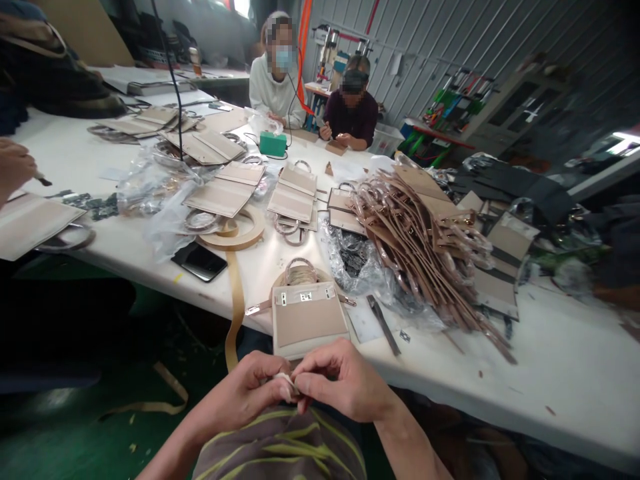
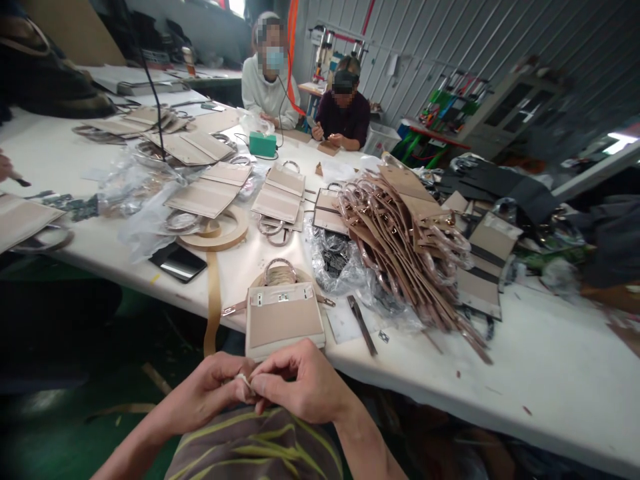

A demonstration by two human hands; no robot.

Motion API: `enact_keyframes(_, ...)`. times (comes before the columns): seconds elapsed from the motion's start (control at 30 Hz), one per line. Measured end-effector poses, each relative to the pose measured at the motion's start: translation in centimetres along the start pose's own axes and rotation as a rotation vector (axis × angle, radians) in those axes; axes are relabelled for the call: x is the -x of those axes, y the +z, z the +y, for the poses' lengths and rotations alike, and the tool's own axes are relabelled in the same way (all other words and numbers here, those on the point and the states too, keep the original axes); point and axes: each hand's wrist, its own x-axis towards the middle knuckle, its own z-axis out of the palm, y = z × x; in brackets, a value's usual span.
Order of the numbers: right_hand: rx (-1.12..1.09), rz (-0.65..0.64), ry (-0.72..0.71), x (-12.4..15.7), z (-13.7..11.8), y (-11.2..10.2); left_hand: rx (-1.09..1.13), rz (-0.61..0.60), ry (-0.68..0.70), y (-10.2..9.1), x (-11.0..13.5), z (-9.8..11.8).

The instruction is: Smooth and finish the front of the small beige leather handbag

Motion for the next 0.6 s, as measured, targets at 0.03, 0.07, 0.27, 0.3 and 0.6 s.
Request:
enact_keyframes(0.03, 0.016, -0.016, 0.010, 0.0, -0.2, 0.0, 0.020, -0.023, -0.014, 0.0, 0.1, 0.1)
enact_keyframes(0.07, 0.027, -0.034, 0.018, 0.0, -0.5, 0.0, 0.038, -0.043, -0.024, -0.1, 0.2, 0.2)
enact_keyframes(0.27, 0.099, -0.056, 0.015, -0.1, -0.8, 0.3, 0.038, -0.079, -0.035, -0.1, 0.8, 0.6)
enact_keyframes(0.3, 0.101, -0.057, 0.016, -0.2, -0.7, 0.3, 0.037, -0.073, -0.038, -0.1, 0.9, 0.5)
enact_keyframes(0.6, 0.056, -0.061, 0.056, 0.0, -0.4, 0.5, 0.035, -0.013, -0.041, -0.1, 1.3, 0.0)
